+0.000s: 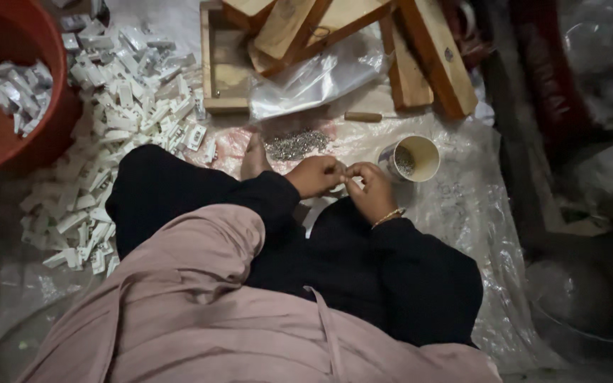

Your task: The person sits on the floor and repeatedly picks up small white plastic components and metal pins, inserting the pins into the components by hand. The person places the assembled units into a nearby container.

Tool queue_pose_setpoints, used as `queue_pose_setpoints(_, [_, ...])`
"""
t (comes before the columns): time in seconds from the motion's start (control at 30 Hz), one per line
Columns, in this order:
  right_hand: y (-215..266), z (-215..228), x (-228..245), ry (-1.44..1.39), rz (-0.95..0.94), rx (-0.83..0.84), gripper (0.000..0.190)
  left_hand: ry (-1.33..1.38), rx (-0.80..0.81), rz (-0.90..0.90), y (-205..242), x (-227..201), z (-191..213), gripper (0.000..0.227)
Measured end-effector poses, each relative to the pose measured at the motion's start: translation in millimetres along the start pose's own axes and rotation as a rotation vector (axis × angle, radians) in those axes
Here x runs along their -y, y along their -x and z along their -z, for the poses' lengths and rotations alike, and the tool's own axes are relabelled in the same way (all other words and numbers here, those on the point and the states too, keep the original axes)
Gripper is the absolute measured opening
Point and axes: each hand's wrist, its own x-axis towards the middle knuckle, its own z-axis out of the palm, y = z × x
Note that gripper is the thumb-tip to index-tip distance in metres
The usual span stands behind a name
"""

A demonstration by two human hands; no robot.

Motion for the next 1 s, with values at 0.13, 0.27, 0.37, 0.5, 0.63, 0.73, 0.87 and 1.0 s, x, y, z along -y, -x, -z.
queue_pose_setpoints(0.13, [-3.6,0.2,-0.8,0.031,-0.043,0.031,0.014,-0.022,0.051,0.047,-2.3,3.0,2.8,0.028])
queue_pose_setpoints(0.27, [-3.6,-0.3,-0.9,0.006,-0.221,0.135,0.011,-0.039,-0.019,-0.068,-7.7,11.4,0.9,0.018])
queue_pose_setpoints(0.37, [-4.8,1.0,2.9,-0.005,-0.108,0.107,0.009,-0.187,-0.063,-0.054,-11.7,15.0,4.4,0.021])
queue_pose_setpoints(0.5, [-2.2,7.1,3.4,0.012,-0.229,0.101,0.012,-0.358,-0.135,-0.116,-14.3,16.4,8.9,0.032])
queue_pose_setpoints(0.63, [-7.1,41.3,-14.1,0.108,-0.104,-0.130,0.014,-0.379,-0.155,-0.028,-10.8,10.1,13.8,0.037])
queue_pose_setpoints(0.73, [-14.4,74.2,-38.9,0.162,-0.339,-0.204,0.019,-0.457,-0.151,-0.004,-10.0,3.8,13.2,0.037])
queue_pose_setpoints(0.87, [-12.2,89.2,-67.6,0.256,-0.376,-0.299,0.018,-0.411,-0.125,0.027,-9.1,-1.4,8.8,0.034])
queue_pose_setpoints(1.0, [-16.6,82.7,-90.3,0.321,-0.319,-0.299,0.016,-0.431,-0.114,0.074,-13.4,3.1,7.6,0.032])
